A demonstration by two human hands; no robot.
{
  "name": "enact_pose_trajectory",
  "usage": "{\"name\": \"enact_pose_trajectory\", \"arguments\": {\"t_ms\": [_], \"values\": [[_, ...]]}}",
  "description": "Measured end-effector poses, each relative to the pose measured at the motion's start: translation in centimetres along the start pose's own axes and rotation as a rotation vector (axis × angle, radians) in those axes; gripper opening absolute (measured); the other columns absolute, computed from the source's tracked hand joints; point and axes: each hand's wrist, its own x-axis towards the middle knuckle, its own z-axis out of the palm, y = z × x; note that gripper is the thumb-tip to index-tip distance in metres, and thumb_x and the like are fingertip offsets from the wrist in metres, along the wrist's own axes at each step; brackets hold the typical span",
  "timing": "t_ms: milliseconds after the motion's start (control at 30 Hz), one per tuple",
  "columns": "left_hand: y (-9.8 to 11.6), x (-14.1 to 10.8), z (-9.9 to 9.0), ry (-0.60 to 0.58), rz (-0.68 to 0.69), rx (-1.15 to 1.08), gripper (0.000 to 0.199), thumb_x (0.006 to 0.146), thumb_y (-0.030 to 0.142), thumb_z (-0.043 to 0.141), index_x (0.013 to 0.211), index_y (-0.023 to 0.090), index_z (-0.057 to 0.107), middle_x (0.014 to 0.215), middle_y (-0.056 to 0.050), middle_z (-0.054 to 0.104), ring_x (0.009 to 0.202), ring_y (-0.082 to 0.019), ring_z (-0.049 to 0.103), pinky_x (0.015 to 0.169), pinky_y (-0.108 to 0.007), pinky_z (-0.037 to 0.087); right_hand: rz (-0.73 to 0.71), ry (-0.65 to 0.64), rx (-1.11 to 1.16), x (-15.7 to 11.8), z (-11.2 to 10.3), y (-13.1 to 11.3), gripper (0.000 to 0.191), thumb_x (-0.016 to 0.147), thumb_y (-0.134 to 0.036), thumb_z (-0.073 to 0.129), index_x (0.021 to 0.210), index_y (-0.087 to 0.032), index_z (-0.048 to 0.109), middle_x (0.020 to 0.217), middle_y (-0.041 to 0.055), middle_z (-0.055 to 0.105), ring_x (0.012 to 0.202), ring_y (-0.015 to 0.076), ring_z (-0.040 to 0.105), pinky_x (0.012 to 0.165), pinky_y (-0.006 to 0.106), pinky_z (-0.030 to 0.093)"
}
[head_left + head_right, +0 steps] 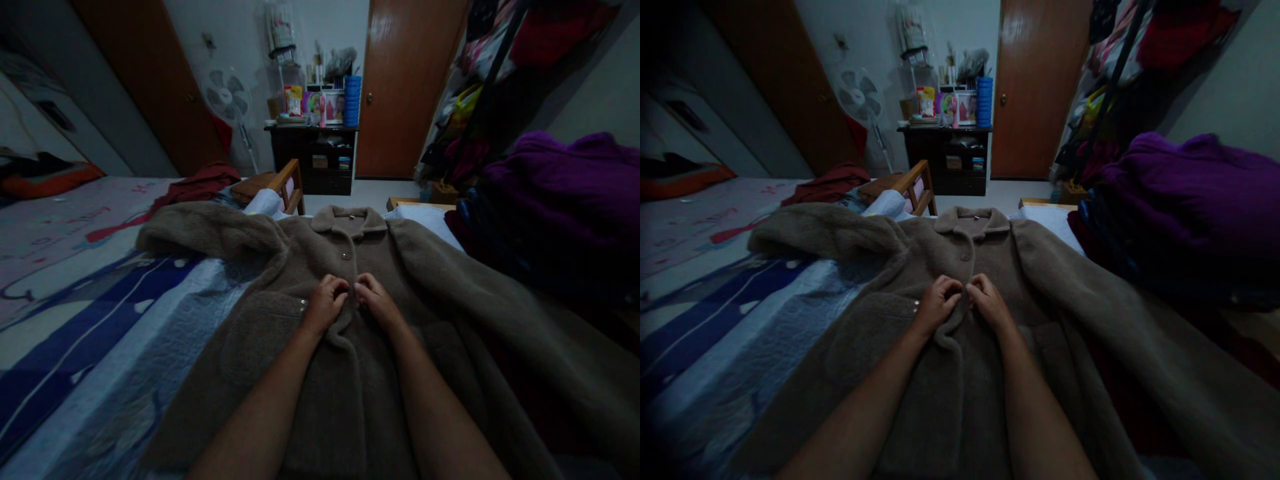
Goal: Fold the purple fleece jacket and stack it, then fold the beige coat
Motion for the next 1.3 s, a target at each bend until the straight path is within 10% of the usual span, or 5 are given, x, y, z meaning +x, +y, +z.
{"name": "enact_pose_trajectory", "arguments": {"t_ms": [1300], "values": [[1.4,-0.7,-0.8,-0.052,0.179,0.224,0.020,0.092,0.017,0.046,0.080,0.020,0.062,0.084,-0.002,0.055,0.078,-0.013,0.055,0.071,-0.023,0.043,0.129,0.059,0.317,0.6,0.5,-0.5,0.044,0.058,-0.030,0.073,0.094,-0.023,0.048,0.070,-0.0079,0.053,0.052,0.0075,0.046,0.047,0.020,0.035]]}}
